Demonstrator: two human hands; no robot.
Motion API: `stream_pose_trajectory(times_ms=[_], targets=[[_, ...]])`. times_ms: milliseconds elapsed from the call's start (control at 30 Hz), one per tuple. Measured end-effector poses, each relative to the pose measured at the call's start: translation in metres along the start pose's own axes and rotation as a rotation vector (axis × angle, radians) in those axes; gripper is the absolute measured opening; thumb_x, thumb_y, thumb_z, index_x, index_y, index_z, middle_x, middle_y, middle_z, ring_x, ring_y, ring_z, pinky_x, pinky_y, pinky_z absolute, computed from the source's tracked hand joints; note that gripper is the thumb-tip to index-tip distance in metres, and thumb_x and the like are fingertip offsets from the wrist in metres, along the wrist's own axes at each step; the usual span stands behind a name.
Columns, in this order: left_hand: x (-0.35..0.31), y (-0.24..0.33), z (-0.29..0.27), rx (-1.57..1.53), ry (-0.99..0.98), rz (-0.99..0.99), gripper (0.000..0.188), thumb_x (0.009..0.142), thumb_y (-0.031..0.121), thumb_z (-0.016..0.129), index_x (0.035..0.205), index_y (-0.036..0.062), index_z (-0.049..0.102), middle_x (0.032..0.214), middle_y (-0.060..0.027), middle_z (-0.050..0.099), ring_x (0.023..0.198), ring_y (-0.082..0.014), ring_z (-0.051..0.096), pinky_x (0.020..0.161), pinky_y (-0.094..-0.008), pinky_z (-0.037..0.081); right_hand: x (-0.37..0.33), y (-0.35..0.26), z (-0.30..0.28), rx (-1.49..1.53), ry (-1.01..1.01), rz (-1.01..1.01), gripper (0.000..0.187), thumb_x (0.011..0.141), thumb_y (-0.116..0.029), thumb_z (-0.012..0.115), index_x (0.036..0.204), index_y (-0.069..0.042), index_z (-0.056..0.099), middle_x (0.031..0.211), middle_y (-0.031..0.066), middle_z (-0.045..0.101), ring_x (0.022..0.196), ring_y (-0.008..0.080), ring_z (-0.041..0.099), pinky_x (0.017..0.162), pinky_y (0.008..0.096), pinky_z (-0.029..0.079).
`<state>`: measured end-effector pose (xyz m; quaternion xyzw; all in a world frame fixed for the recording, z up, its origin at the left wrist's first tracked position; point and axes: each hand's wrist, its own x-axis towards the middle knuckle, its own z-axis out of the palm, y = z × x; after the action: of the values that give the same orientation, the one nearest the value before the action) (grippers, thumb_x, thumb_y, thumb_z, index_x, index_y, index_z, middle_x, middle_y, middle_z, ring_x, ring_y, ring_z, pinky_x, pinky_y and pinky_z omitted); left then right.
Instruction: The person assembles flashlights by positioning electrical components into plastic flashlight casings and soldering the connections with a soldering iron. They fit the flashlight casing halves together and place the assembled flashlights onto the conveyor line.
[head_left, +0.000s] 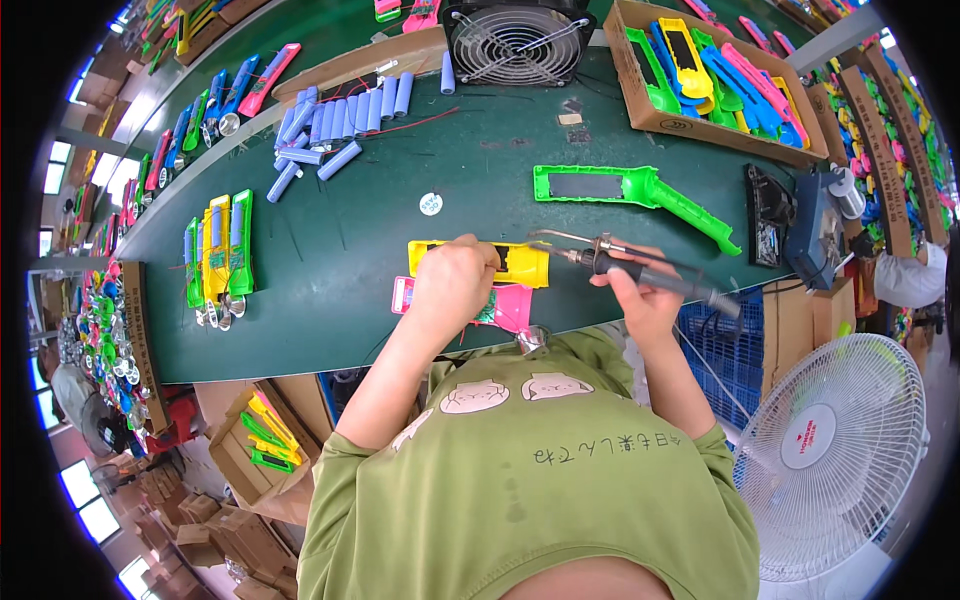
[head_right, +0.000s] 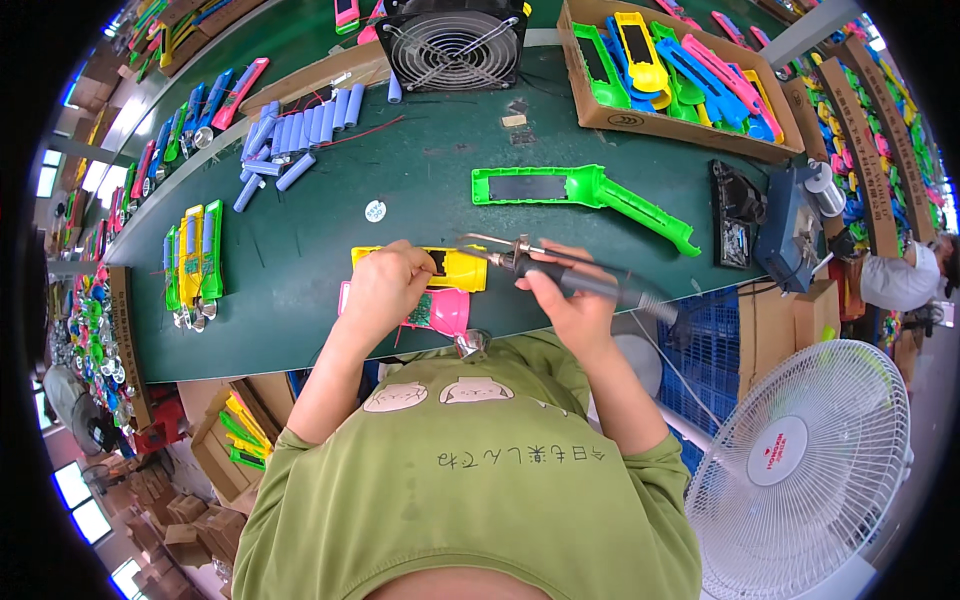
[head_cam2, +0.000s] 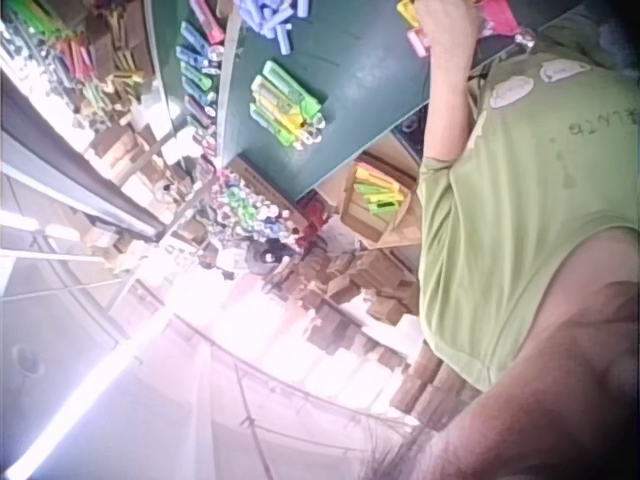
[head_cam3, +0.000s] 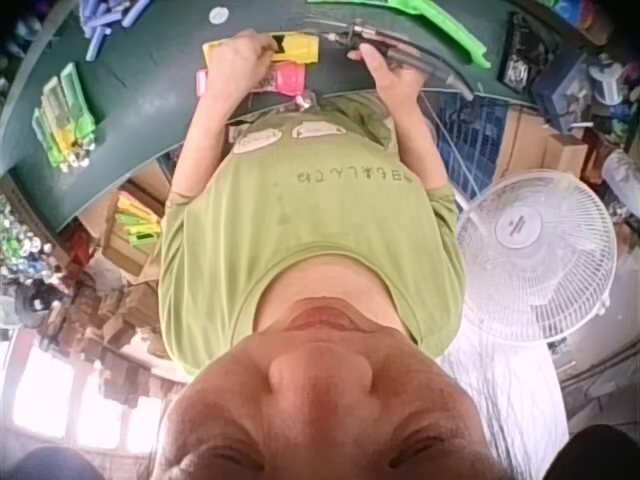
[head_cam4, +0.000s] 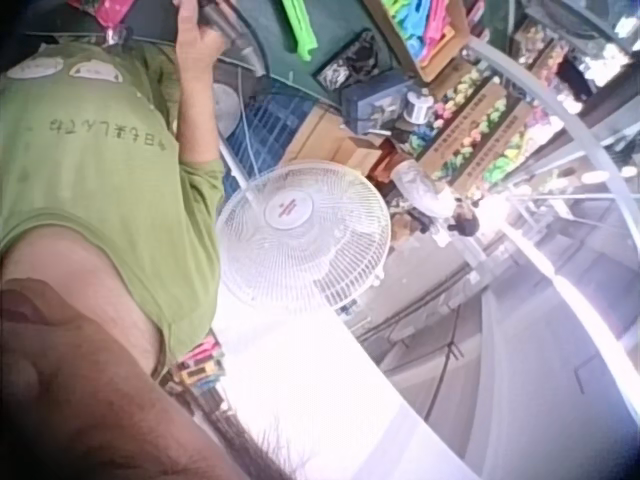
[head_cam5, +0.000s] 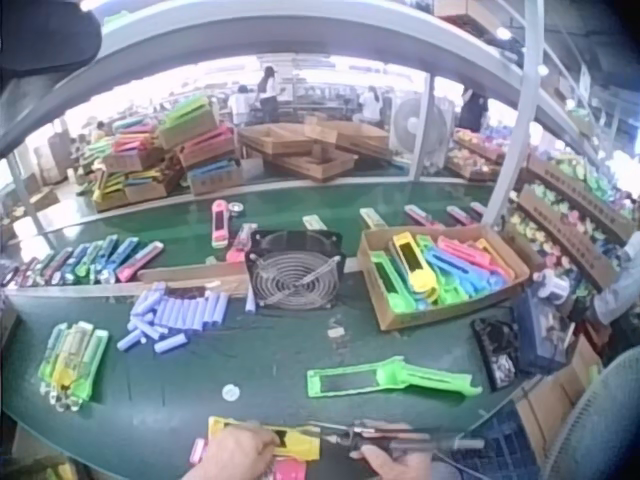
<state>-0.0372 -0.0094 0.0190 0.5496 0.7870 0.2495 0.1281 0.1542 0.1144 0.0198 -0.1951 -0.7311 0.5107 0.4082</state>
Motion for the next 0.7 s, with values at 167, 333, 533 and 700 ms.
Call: stream_pose_trajectory(times_ms=[167,333,533,700], targets=[[0.005,0.001,-0.003,0.048,-0.058,0.023,0.006,0.07,0.008,0.058,0.072,0.005,0.063,0.07,-0.0113,0.057,0.065,-0.0284,0.058,0.06,-0.0378,0.046,-0.006,0.015,0.005,0.453,0.13,0.491,0.016,0.079,-0.002,0.062,0.092,0.005,0.056,0.082,0.0104,0.06,0.063,0.0146,0.061,0.058,0.0254,0.051],[0.005,0.002,-0.003,0.059,-0.063,0.015,0.006,0.07,0.008,0.057,0.072,0.0048,0.063,0.069,-0.0116,0.056,0.066,-0.0285,0.058,0.06,-0.038,0.046,-0.009,0.025,0.012,0.372,0.07,0.483,0.015,0.079,-0.003,0.062,0.091,0.005,0.057,0.078,0.0087,0.061,0.062,0.0128,0.06,0.056,0.0233,0.05],[0.006,0.001,-0.002,0.069,-0.07,0.016,0.007,0.071,0.008,0.057,0.073,0.0047,0.063,0.069,-0.0121,0.056,0.066,-0.0287,0.058,0.06,-0.0381,0.046,-0.012,0.031,0.017,0.344,0.036,0.484,0.016,0.079,-0.003,0.061,0.091,0.005,0.055,0.084,0.0117,0.061,0.062,0.015,0.06,0.056,0.0254,0.05],[0.006,0.002,-0.002,0.067,-0.072,0.015,0.006,0.071,0.007,0.057,0.073,0.0044,0.063,0.069,-0.0124,0.056,0.065,-0.0291,0.058,0.06,-0.0384,0.046,-0.013,0.031,0.019,0.363,0.068,0.491,0.015,0.079,-0.003,0.061,0.091,0.006,0.056,0.083,0.0118,0.061,0.062,0.0154,0.06,0.056,0.0257,0.05]])
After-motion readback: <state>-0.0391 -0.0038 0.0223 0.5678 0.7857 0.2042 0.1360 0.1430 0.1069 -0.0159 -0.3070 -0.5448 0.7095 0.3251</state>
